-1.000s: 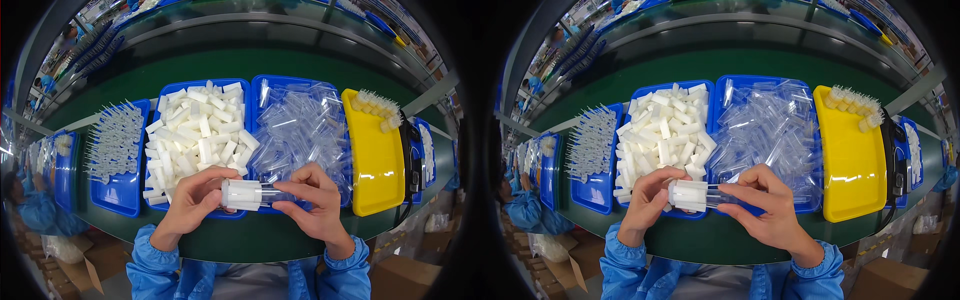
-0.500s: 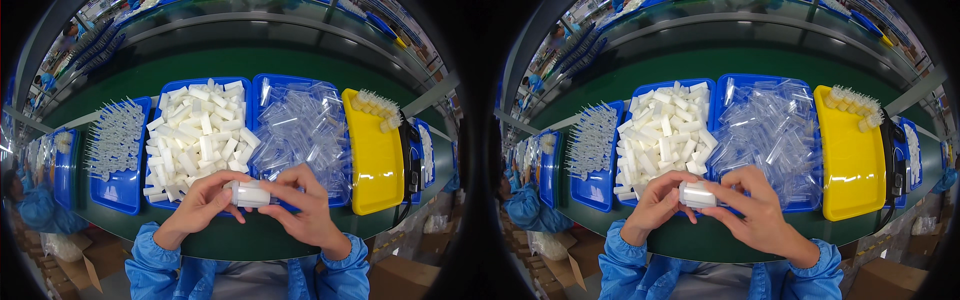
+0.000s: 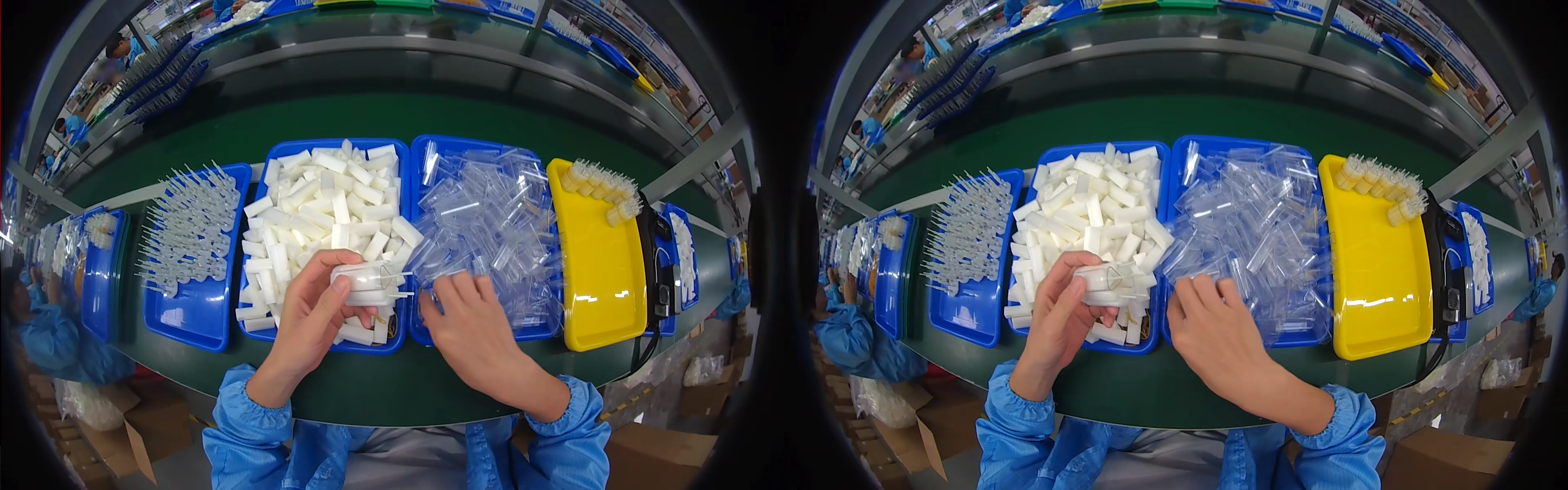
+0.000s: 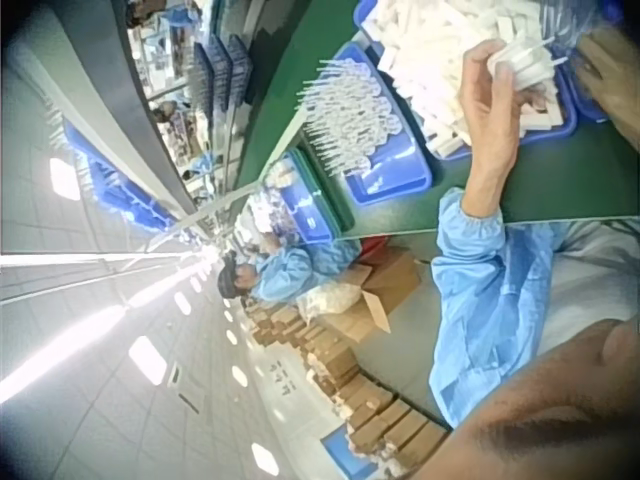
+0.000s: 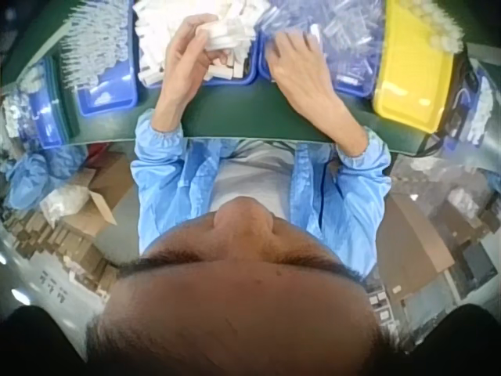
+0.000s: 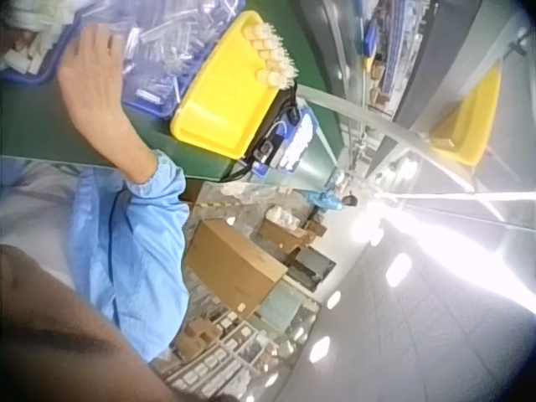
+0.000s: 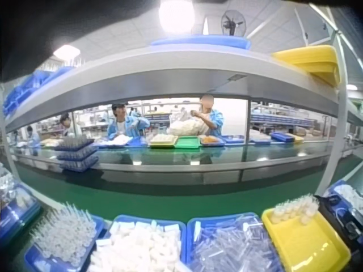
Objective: The person assembles components by attaching foam cylinders onto a multi-pronged holder, sliding clear plastic tubes over the cylinders, securing the bundle with a rubber band, and placing it onto a tray.
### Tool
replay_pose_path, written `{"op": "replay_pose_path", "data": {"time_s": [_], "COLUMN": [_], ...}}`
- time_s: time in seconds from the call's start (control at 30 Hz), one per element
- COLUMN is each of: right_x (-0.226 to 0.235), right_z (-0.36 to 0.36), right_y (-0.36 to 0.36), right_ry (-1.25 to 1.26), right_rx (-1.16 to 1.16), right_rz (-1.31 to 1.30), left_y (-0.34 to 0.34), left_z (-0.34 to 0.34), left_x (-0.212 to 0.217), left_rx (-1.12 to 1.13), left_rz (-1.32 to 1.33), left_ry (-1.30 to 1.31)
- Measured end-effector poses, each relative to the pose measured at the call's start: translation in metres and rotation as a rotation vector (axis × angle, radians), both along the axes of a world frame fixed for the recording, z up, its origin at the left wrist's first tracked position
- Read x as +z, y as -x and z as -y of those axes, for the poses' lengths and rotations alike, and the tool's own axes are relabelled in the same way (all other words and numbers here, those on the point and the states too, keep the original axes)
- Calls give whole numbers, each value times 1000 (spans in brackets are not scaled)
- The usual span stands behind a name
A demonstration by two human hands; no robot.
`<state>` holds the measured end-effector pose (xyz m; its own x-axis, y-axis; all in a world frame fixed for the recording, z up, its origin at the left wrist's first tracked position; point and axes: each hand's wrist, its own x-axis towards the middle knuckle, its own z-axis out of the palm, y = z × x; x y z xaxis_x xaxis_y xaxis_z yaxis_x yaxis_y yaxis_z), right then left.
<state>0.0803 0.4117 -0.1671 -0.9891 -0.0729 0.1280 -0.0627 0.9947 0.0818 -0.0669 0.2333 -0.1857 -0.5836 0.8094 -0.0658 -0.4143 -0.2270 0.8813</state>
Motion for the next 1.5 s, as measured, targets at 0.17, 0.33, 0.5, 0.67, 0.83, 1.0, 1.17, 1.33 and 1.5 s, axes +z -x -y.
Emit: {"op": "replay_pose_path", "data": {"time_s": [0.17,0.33,0.5,0.67,0.83,1.0,1.17,1.33,1.5], "right_x": [10,22,6,-6,-6,-9,-9,-8,-12], "right_z": [-4,-9,-16,-20,-17,-17,-14,-9,-7], "right_y": [0,-8,-20,-25,-20,-23,-24,-21,-22], "right_ry": [433,1005,1280,1471,1784,1739,1611,1463,1576], "right_rx": [92,-34,-60,-129,-181,-227,-258,-256,-296], "right_rz": [-84,-253,-371,-382,-340,-368,-389,-343,-390], "left_y": [-3,-4,-8,-9,-10,-15,-15,-18,-25], "left_z": [1,3,-1,-5,-4,-7,-6,-5,-9], "left_x": [-3,0,5,-1,-1,-2,-5,-9,-5], "left_rx": [12,-30,-86,-122,-60,-38,-16,-22,-55], "left_rz": [-20,-108,-138,-178,-211,-191,-264,-278,-286], "left_ry": [-8,40,60,72,121,114,124,114,135]}}
